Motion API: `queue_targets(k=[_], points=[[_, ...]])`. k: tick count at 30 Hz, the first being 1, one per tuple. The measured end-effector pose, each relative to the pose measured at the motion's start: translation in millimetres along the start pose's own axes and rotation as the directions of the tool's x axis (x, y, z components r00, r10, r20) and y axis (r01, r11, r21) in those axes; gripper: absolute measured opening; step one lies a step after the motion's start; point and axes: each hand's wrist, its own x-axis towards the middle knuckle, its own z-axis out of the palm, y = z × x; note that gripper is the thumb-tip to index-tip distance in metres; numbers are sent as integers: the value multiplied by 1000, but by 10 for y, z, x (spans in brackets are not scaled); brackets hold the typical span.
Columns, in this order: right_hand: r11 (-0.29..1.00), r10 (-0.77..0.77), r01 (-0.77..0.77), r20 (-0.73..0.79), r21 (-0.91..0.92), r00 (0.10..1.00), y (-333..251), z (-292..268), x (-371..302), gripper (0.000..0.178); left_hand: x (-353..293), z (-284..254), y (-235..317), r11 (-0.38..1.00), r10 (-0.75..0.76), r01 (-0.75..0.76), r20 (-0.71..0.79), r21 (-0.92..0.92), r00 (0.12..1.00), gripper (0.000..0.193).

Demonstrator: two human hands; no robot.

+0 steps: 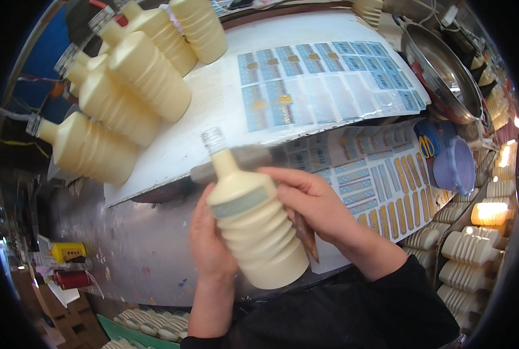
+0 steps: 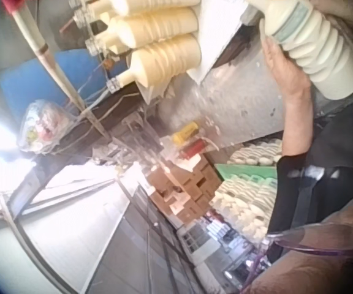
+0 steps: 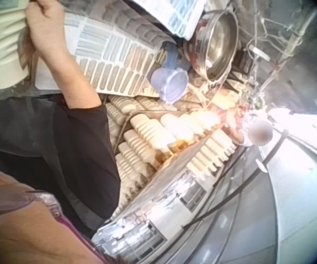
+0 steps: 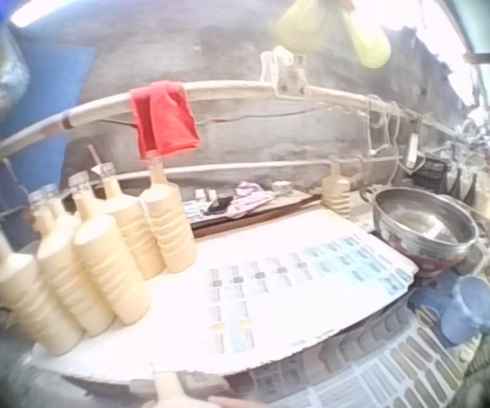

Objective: The person applies labels to cream-colored plastic bottles using a small handheld tool to smooth the label surface. The person handles each bottle one at a time, rotates it, and places it aside after labeling.

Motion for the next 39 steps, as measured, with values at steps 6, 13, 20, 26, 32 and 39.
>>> queue_targets(k=[6,13,20,26,32,39], points=[[978,151,-161,81,130,985,58,-201,77,40,-44,9,-37,991,-57,56,-8,-120,998,50],[998,-21,19,-47,-53,999,-27,24,73,35,-16,77,15,997,-40,41,-15,68,999,47],[999,-18,16,-40,-50,999,-12,13,87,30,6,91,10,991,-12,20,-58,136,998,31],[998,-5,2,-39,-56,999,-27,32,101,30,15,78,-15,991,-7,13,-44,130,999,33],[994,0,-2,-20,-112,1000,-89,6,94,32,-4,52,-12,1000,-14,14,8,5,1000,51],[977,-29,22,-28,-211,999,-48,47,80,34,9,42,-17,968,25,-31,27,247,999,41]])
